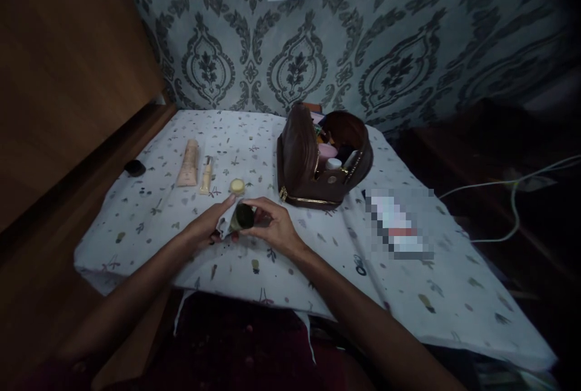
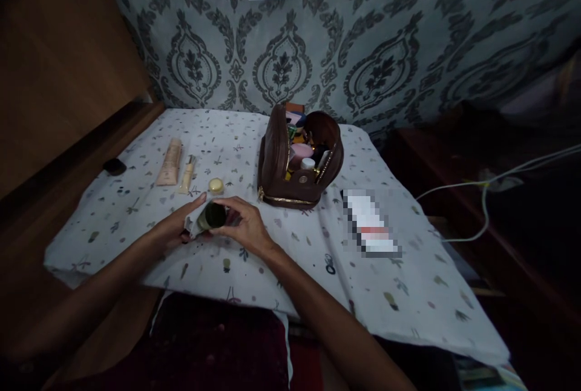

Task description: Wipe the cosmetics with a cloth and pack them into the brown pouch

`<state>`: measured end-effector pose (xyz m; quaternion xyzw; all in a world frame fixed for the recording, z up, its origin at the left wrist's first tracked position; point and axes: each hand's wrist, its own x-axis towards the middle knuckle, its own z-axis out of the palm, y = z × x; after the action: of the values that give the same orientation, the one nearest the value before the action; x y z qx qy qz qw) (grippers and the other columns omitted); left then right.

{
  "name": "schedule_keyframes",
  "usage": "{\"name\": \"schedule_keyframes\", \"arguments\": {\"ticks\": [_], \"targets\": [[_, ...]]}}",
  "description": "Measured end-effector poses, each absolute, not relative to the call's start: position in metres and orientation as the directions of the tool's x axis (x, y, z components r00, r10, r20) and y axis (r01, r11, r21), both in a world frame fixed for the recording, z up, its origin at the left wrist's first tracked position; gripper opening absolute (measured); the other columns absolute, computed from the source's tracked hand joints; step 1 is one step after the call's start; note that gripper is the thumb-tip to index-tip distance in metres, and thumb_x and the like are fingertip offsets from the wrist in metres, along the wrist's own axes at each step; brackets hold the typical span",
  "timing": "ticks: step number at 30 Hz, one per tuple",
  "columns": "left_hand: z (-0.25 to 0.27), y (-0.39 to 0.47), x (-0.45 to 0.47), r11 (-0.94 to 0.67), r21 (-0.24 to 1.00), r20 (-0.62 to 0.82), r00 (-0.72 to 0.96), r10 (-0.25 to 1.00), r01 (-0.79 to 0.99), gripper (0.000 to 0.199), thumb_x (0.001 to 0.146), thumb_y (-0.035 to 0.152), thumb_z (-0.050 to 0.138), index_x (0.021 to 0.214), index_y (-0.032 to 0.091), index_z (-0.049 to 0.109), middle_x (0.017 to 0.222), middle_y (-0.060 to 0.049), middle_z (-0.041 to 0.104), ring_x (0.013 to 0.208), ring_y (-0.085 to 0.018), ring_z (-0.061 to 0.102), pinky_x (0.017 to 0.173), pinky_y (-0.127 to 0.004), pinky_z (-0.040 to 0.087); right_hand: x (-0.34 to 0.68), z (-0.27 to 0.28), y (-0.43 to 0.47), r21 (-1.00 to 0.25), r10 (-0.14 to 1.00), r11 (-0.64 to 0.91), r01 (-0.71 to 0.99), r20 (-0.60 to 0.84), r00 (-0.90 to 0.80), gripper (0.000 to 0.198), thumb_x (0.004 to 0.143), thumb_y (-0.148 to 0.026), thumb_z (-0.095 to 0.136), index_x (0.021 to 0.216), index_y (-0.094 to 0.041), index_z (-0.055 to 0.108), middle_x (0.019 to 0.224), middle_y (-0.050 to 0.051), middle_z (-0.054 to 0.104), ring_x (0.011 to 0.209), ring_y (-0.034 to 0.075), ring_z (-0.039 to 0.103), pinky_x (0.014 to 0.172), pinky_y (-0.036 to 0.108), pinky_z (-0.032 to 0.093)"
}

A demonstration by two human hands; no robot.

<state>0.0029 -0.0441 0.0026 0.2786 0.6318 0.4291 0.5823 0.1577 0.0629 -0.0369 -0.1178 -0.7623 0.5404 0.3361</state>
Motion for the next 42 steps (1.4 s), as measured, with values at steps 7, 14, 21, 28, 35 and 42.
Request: {"name": "schedule_keyframes", "arguments": {"ticks": [7, 14, 21, 28, 35, 42], "targets": [[0.003, -0.04, -0.001, 0.585, 0.758, -0.61, 0.003, 0.792, -0.289, 0.077, 0.081, 0.086, 0.04, 0.076, 0.013, 0.065, 0.05, -0.004, 0.059, 0.037, -0.012, 0.052, 0.032, -0.02, 0.009, 0.162, -0.032, 0.062, -0.857, 0.523, 0.483, -0.179, 0.447, -0.726, 0.046, 0.08, -0.053, 0.078, 0.118, -0.027, 0.07, 0.101, 0.004, 0.068, 0.073, 0.014, 0.059, 0.07, 0.03, 0.053], [-0.002, -0.033, -0.002, 0.518, 0.683, -0.563, 0.081, 0.822, -0.515, 0.058, 0.089, 0.07, 0.053, 0.08, 0.014, 0.063, 0.049, 0.002, 0.055, 0.035, -0.006, 0.042, 0.03, -0.015, 0.023, 0.164, -0.026, 0.065, -0.81, 0.451, 0.53, -0.251, 0.52, -0.725, 0.05, 0.082, -0.051, 0.077, 0.124, -0.026, 0.066, 0.101, 0.004, 0.066, 0.077, 0.014, 0.059, 0.072, 0.03, 0.054], [-0.004, -0.023, -0.005, 0.511, 0.681, -0.563, 0.071, 0.824, -0.525, 0.055, 0.084, 0.066, 0.064, 0.077, 0.012, 0.065, 0.048, 0.002, 0.052, 0.036, -0.005, 0.039, 0.03, -0.013, 0.026, 0.168, -0.027, 0.07, -0.735, 0.432, 0.632, -0.244, 0.596, -0.677, 0.046, 0.086, -0.045, 0.074, 0.126, -0.025, 0.064, 0.108, 0.008, 0.069, 0.092, 0.019, 0.065, 0.079, 0.034, 0.056], [-0.001, -0.016, -0.007, 0.534, 0.676, -0.579, 0.083, 0.811, -0.508, 0.052, 0.079, 0.064, 0.072, 0.071, 0.014, 0.059, 0.047, 0.004, 0.049, 0.036, -0.004, 0.035, 0.029, -0.013, 0.023, 0.171, -0.027, 0.073, -0.603, 0.356, 0.775, -0.187, 0.662, -0.66, 0.044, 0.091, -0.036, 0.071, 0.133, -0.027, 0.06, 0.122, 0.01, 0.065, 0.113, 0.024, 0.064, 0.096, 0.042, 0.055], [-0.005, -0.018, -0.004, 0.457, 0.747, -0.525, -0.006, 0.851, -0.483, 0.052, 0.065, 0.06, 0.085, 0.073, 0.016, 0.058, 0.047, 0.008, 0.043, 0.038, -0.003, 0.031, 0.033, -0.014, 0.021, 0.172, -0.028, 0.067, -0.648, 0.449, 0.756, -0.092, 0.616, -0.648, 0.048, 0.087, -0.029, 0.074, 0.132, -0.026, 0.057, 0.113, 0.007, 0.061, 0.103, 0.021, 0.063, 0.081, 0.034, 0.057], [0.021, -0.024, 0.013, 0.506, 0.821, -0.568, -0.286, 0.772, -0.266, 0.056, 0.048, 0.057, 0.091, 0.079, 0.018, 0.065, 0.063, 0.003, 0.056, 0.051, -0.008, 0.044, 0.042, -0.018, 0.03, 0.174, -0.021, 0.068, -0.726, 0.611, 0.688, 0.023, 0.562, -0.557, 0.044, 0.076, -0.027, 0.08, 0.115, -0.022, 0.063, 0.099, 0.004, 0.06, 0.081, 0.017, 0.058, 0.071, 0.031, 0.054]]}}
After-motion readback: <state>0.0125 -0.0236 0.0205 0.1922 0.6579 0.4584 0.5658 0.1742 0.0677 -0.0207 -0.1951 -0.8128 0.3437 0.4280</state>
